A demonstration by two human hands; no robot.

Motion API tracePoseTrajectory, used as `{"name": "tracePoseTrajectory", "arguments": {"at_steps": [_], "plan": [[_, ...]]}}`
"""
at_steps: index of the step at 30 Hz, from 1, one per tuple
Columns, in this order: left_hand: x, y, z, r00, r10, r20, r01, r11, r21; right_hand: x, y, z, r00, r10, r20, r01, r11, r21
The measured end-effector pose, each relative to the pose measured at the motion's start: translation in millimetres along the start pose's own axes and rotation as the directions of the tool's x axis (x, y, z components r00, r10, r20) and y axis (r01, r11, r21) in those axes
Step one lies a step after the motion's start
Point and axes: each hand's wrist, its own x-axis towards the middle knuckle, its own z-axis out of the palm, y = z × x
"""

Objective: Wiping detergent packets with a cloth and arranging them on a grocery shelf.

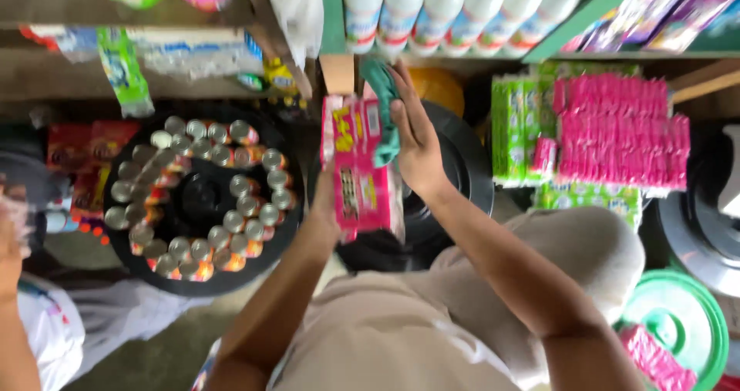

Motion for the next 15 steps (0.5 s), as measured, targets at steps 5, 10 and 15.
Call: {"name": "tracePoseTrajectory", "arguments": {"at_steps": [5, 10, 15], "plan": [[-28.0, 34.2, 74.6, 0.948, 0.038, 0.315, 0.038, 0.972, -0.232, -40.7, -30.0, 23.5, 0.995, -0.089, 0.033, 0.07, 0.92, 0.385], [-17.2, 53.7, 65.0, 0.96, 0.231, 0.159, -0.228, 0.973, -0.033, -56.4, -59.9, 35.2, 0.992, 0.095, 0.087, -0.109, 0.98, 0.164], [-14.3, 24.8, 44.2, 0.96, 0.077, 0.271, -0.041, 0.99, -0.136, -27.1, 15.2, 1.0, 0.974, 0.225, -0.015, -0.204, 0.908, 0.367]]}}
